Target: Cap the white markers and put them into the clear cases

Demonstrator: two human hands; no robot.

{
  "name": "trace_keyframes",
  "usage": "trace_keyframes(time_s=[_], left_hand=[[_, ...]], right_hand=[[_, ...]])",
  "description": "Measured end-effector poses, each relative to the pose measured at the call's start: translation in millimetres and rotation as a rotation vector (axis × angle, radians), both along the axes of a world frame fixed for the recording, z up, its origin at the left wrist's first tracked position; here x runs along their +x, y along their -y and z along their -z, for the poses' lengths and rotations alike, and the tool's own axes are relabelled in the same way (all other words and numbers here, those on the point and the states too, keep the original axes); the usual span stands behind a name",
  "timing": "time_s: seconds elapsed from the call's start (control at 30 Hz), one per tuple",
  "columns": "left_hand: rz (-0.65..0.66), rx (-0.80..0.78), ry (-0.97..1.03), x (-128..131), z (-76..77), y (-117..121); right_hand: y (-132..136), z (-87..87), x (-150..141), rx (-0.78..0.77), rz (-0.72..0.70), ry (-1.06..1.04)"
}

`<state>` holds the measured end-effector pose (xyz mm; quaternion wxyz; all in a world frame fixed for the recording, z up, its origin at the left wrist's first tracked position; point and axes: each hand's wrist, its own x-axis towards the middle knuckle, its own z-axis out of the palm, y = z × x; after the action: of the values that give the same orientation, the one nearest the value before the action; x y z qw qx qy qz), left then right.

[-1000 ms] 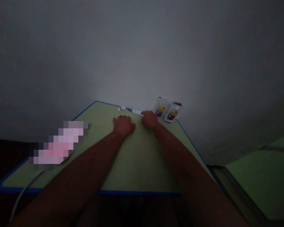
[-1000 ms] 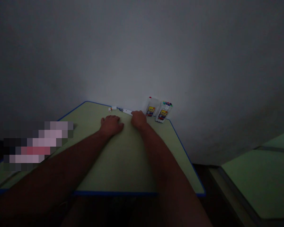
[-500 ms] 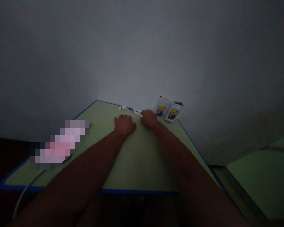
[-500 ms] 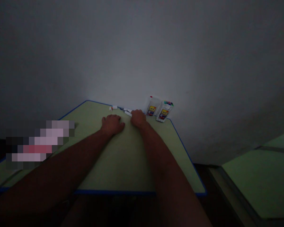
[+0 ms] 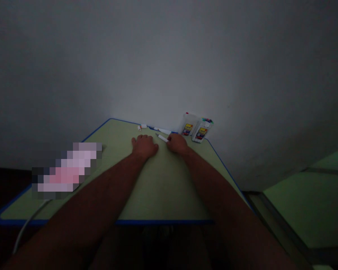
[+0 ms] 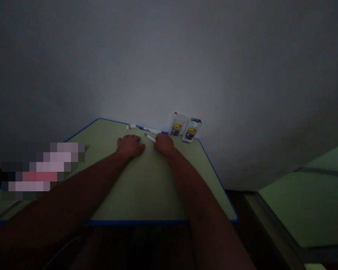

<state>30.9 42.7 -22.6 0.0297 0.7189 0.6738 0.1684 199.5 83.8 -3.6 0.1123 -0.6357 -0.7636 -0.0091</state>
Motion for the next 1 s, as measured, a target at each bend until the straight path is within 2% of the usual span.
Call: trace_keyframes(time_s=[0.13, 0.37, 0.47, 0.63, 1.0], left_hand=[[-0.004, -0.006, -0.021, 0.1, 0.2, -1.7], [-0.004, -0.029, -0.046, -1.3, -0.3, -5.6], [0.001, -0.027, -0.058, -2.5, 0.2, -7.1], [-0.012, -0.026, -0.062, -5.1, 1.3, -9.5], [-0.024, -0.019, -0.094, -7.1, -0.7, -6.0]], right_hand=[[14.8, -7.7, 15.3, -0.083, 0.003, -0.293], [50.9, -14.6, 41.2, -0.421, 0.052, -1.121], [58.9, -14.4, 45.4, -0.476, 0.063, -1.315], [59.3, -13.4, 46.8, -0.513, 0.106, -1.409], [61.3, -10.3, 43.0, -0.583, 0.037, -1.402]])
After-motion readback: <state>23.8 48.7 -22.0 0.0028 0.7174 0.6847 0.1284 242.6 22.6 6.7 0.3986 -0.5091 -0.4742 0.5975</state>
